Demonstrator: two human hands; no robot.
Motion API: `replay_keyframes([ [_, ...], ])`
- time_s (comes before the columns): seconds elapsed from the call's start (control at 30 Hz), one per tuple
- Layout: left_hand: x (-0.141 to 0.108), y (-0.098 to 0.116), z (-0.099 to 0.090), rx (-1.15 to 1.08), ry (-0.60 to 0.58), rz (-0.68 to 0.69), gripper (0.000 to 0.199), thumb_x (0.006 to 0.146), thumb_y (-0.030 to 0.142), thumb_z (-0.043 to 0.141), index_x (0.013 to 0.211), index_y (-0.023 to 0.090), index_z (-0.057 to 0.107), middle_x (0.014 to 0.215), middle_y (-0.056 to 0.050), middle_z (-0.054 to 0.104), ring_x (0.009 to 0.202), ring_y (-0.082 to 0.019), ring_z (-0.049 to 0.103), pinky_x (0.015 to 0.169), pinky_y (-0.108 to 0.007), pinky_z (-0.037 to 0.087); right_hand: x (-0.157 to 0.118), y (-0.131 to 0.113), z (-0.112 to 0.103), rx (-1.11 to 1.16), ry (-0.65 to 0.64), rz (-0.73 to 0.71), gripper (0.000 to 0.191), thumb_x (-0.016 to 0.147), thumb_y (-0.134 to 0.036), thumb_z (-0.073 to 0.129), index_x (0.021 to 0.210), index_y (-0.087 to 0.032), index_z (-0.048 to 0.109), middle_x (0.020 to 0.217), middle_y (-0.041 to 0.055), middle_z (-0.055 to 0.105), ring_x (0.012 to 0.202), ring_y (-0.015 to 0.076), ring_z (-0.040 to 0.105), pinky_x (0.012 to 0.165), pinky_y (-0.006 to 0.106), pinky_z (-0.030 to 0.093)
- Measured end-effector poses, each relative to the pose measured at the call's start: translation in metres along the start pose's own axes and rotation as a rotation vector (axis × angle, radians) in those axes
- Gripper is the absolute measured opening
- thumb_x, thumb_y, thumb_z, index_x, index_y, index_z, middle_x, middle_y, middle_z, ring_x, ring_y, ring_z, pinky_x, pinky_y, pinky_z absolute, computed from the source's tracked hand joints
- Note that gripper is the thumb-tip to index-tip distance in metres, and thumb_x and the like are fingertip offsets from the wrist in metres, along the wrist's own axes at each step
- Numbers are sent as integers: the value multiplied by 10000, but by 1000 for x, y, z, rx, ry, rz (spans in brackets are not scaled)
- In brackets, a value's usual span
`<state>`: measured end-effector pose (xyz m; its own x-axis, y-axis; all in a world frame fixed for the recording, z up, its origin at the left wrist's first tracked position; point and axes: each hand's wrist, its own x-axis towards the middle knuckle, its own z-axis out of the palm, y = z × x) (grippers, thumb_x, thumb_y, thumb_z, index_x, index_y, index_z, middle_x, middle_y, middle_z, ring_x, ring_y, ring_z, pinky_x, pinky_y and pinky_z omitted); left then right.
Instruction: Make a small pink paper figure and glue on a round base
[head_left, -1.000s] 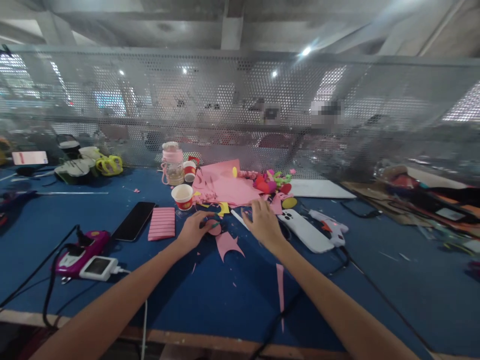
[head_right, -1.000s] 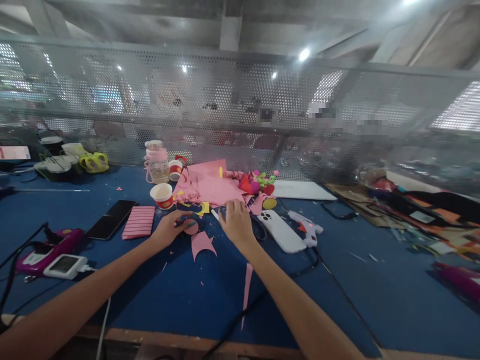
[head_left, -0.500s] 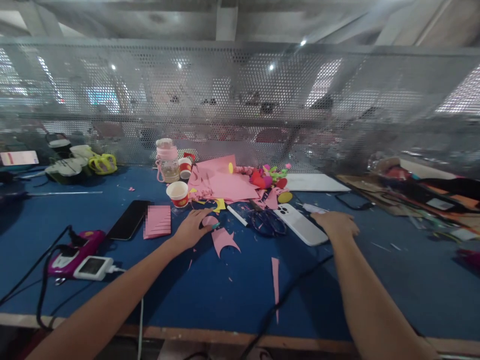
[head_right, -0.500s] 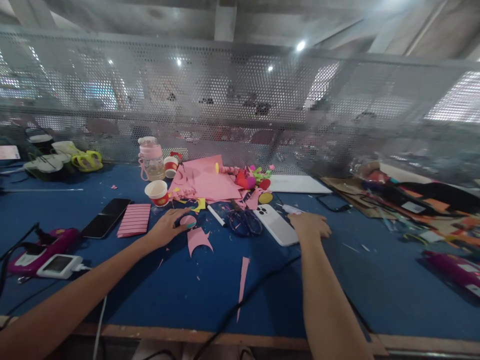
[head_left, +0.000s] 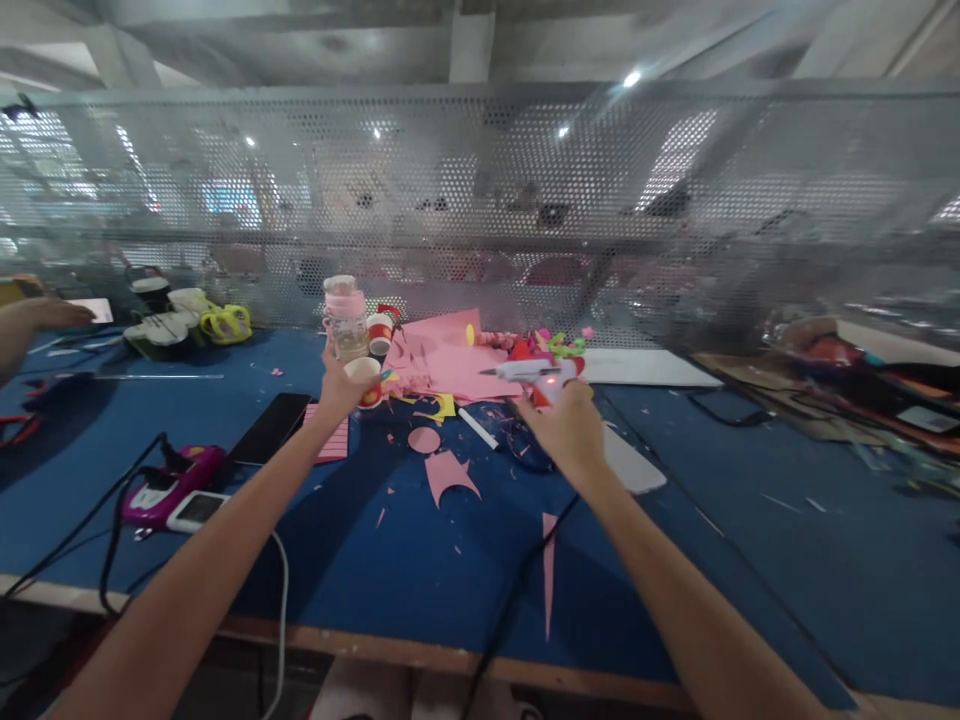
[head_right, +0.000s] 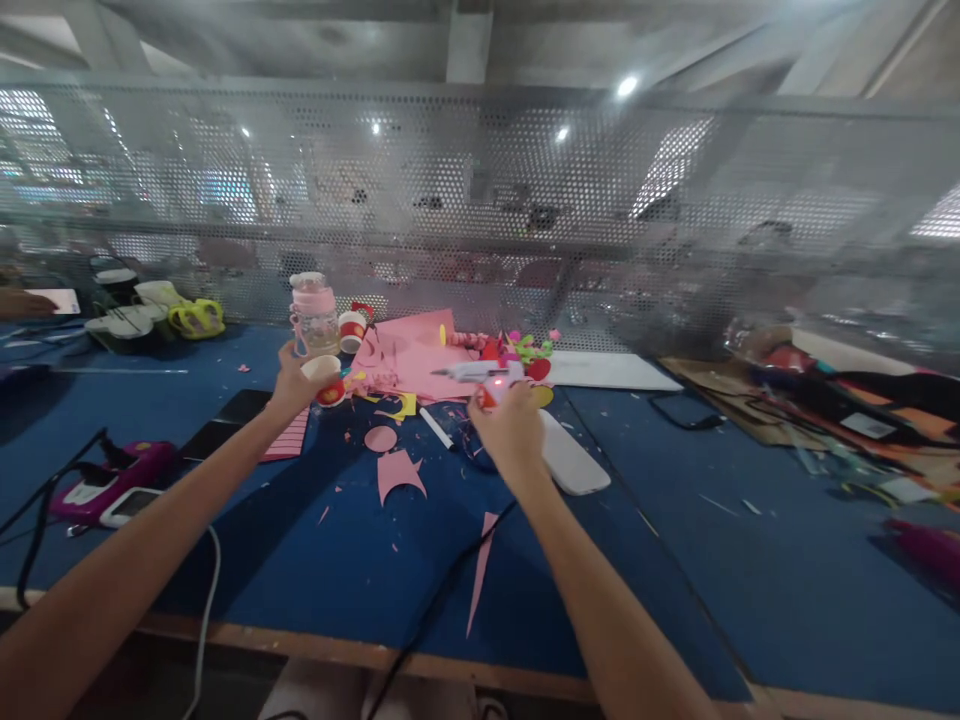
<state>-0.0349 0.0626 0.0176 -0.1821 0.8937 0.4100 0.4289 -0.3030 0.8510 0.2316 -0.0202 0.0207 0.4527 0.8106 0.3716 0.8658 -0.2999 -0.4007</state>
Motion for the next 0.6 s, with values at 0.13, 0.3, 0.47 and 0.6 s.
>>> replay_keyframes([
  [0.13, 17, -4, -8, 234, 180, -23, 873, 550, 181, 769, 1271, 100, 285, 1158, -183, 566, 1099, -293, 548, 949, -410, 411, -18, -15, 16, -35, -61, -130, 407, 788, -355, 515, 1024, -25, 469, 961, 218, 593, 850, 301, 607, 659, 339, 449],
  [0.3, 36, -10, -8, 429, 135, -32, 783, 600, 219, 739, 1255, 70, 336, 1189, -215, 550, 1115, -305, 539, 927, -402, 434, -23, -14, 28, -32, -29, -217, 345, 788, -302, 514, 988, -26, 465, 942, 217, 584, 792, 274, 619, 592, 306, 443],
  [0.47, 16, -18, 3, 552, 235, 139, 675, 720, 316, 630, 1258, 24, 346, 1371, -310, 324, 1340, -399, 195, 1053, -565, 200, -20, -4, 40, -11, 66, -281, 327, 770, -316, 544, 941, -41, 495, 878, 188, 602, 748, 257, 629, 552, 285, 443],
  [0.6, -24, -18, 9, 559, -110, 603, 530, 831, 383, 477, 1265, 107, 351, 1327, -229, 435, 1307, -319, 319, 1055, -518, 256, -17, 3, 50, 20, 236, -353, 317, 750, -343, 562, 914, -75, 521, 795, 149, 627, 689, 240, 629, 522, 277, 440],
])
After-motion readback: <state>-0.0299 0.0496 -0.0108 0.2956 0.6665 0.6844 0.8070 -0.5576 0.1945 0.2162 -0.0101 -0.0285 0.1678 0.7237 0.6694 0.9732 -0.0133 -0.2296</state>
